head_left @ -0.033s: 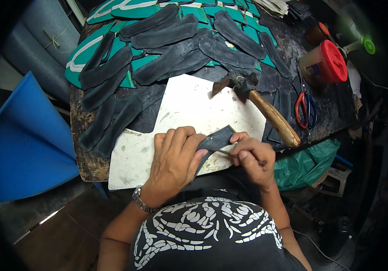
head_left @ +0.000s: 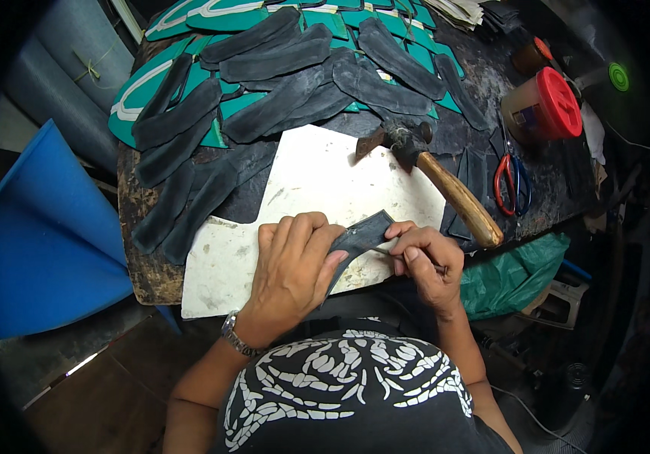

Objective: The person cuts a black rubber piece with scissors, then repeatedly hammers it on a white board and uses a small metal tool to shape its edges. The person handles multiple similar rubber pieces on the table and continues the same sequence on another piece.

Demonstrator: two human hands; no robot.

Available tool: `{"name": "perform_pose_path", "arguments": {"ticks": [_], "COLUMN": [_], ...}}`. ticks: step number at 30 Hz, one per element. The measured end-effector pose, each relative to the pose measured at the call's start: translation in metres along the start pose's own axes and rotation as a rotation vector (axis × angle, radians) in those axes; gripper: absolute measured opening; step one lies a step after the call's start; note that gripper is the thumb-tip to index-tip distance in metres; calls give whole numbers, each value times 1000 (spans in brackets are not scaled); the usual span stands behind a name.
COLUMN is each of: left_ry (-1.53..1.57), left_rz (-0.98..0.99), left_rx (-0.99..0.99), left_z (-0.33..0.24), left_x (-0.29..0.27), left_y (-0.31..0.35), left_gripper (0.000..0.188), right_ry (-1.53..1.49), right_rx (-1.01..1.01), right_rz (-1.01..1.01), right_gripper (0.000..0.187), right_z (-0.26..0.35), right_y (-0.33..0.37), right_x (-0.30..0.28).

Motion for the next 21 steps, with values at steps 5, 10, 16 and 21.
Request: {"name": "perform_pose_path", "arguments": {"ticks": [5, 10, 16, 21], "left_ry": [6, 11, 40, 4], "left_rz": [-4, -2, -13, 3], "left_rx": [-6, -9, -30, -7], "left_z": [1, 0, 1, 1], "left_x": [0, 0, 0, 0], "left_y": [1, 0, 1, 0], "left_gripper": [35, 36, 36, 36], "right_ry": [285, 89, 233, -76], "right_rx": [-81, -2, -49, 166], "right_rz": [-60, 54, 44, -38], "right_gripper": [12, 11, 15, 14], "right_z": [-1, 1, 4, -1], "right_y": [-1, -3, -5, -3], "right_x": [7, 0, 6, 0]}}
Point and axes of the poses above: each hand's wrist, its own y-axis away from the middle knuckle, its own x-axis out of the palm, z = x × y, the point moved 3 cm from there along -y, towards the middle knuckle, and after that the axes turned 10 degrees about x, right-handed, at the moved point
